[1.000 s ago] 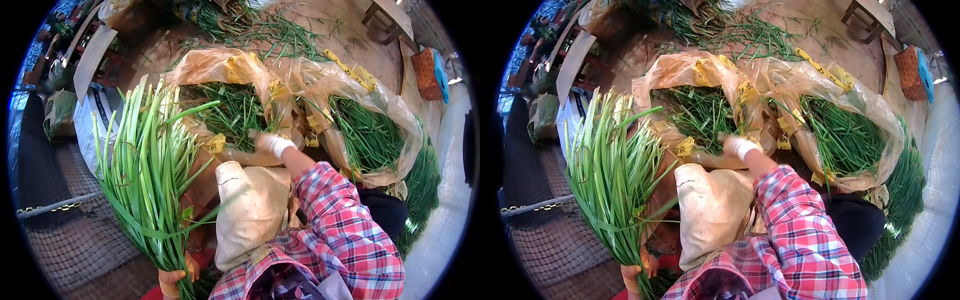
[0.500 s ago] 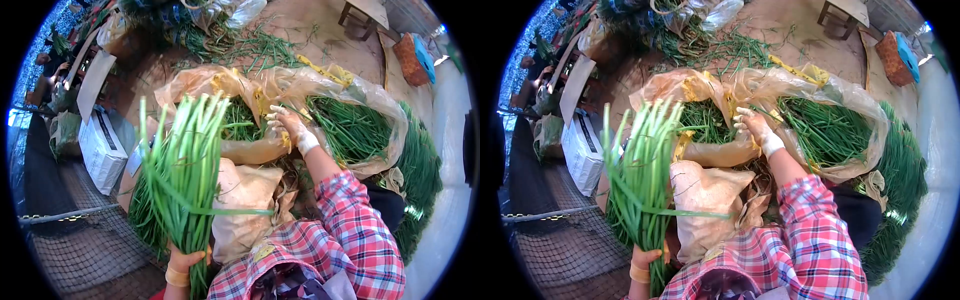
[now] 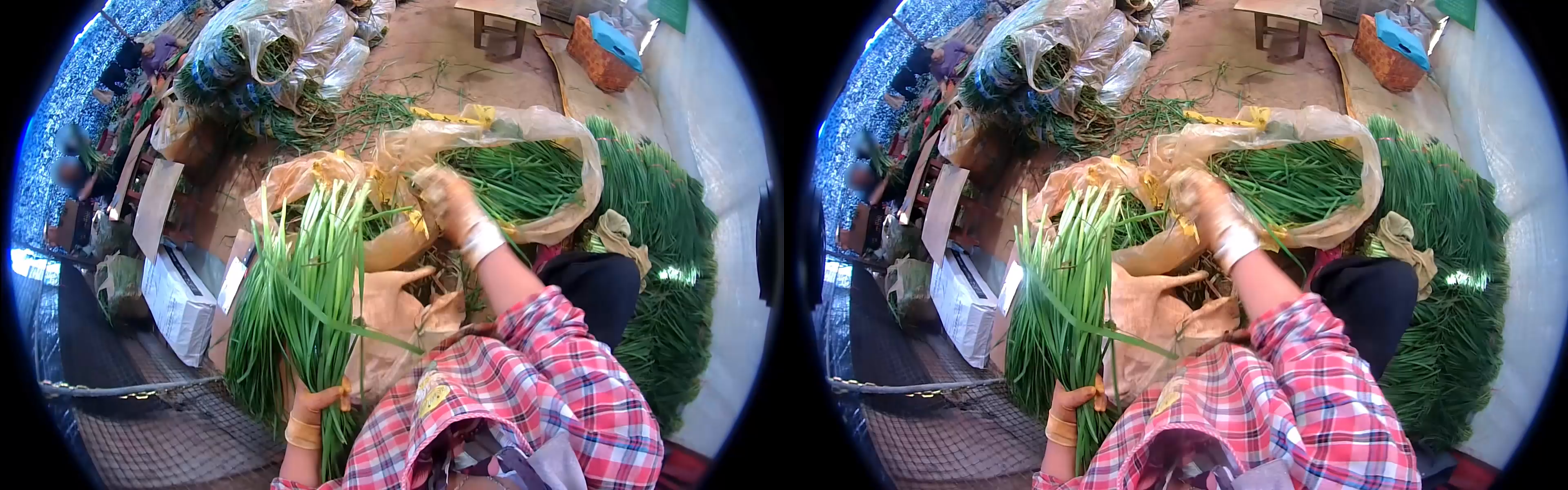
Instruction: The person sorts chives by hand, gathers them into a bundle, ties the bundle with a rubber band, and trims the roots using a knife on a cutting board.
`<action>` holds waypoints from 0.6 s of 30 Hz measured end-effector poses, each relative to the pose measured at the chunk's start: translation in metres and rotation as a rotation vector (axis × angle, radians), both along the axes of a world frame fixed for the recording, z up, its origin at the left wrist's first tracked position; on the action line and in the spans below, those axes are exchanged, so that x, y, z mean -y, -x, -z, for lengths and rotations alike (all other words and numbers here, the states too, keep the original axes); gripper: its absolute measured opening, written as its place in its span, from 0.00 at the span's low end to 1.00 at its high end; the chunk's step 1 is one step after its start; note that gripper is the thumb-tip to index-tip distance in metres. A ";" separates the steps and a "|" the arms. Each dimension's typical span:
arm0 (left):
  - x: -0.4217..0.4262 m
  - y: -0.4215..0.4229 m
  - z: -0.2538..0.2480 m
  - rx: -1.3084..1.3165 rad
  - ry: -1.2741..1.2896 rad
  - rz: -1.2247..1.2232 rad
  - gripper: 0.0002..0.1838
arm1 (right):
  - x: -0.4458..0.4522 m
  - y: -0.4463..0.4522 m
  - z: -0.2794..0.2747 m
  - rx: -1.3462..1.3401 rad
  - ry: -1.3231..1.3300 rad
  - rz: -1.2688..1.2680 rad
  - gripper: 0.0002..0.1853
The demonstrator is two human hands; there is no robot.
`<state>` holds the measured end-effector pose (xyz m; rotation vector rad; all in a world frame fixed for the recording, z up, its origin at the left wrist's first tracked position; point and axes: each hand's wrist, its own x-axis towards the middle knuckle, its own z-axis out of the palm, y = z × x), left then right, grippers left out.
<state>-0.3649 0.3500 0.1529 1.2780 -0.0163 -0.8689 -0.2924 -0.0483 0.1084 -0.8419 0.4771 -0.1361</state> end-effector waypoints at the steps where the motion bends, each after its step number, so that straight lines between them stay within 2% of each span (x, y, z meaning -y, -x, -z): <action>1: -0.005 0.006 -0.002 0.001 -0.002 0.001 0.15 | 0.022 0.003 0.009 0.058 -0.106 0.160 0.22; 2: -0.006 0.009 -0.003 -0.010 0.002 0.032 0.14 | 0.042 0.007 0.017 0.116 -0.025 0.138 0.25; 4: -0.007 0.014 -0.002 -0.009 0.020 0.101 0.14 | 0.024 0.026 -0.024 0.119 0.146 0.069 0.36; 5: -0.005 0.017 -0.001 -0.003 0.025 0.109 0.14 | 0.015 0.030 -0.019 0.137 0.050 -0.137 0.42; 6: -0.002 0.020 0.000 0.000 0.012 0.121 0.15 | -0.004 0.031 -0.020 0.265 0.255 -0.306 0.43; 7: 0.002 0.022 0.000 0.006 -0.004 0.131 0.15 | -0.030 0.040 -0.019 0.105 0.113 -0.331 0.43; 8: 0.006 0.024 -0.001 -0.011 -0.007 0.146 0.16 | -0.048 0.026 0.016 0.297 0.308 -0.420 0.35; 9: 0.008 0.026 -0.002 0.040 -0.084 0.135 0.17 | -0.055 0.031 0.005 0.154 0.320 -0.529 0.26; 11: 0.013 0.030 -0.016 0.026 -0.075 0.122 0.17 | -0.042 0.031 -0.004 0.026 0.013 -0.238 0.17; 12: 0.014 0.033 -0.025 0.022 -0.084 0.119 0.17 | -0.024 0.034 -0.011 0.041 -0.088 -0.094 0.08; 14: 0.018 0.035 -0.036 0.055 -0.150 0.083 0.16 | 0.032 0.034 -0.007 0.132 -0.219 0.179 0.11; 15: 0.015 0.034 -0.033 0.052 -0.156 0.082 0.16 | 0.070 0.036 0.021 0.307 -0.261 0.146 0.13; 17: 0.014 0.029 -0.023 0.052 -0.195 0.110 0.16 | 0.067 0.042 -0.009 0.001 0.158 -0.018 0.19; 18: 0.027 0.030 -0.031 0.051 -0.206 0.075 0.17 | 0.045 0.052 -0.023 0.046 0.182 -0.113 0.21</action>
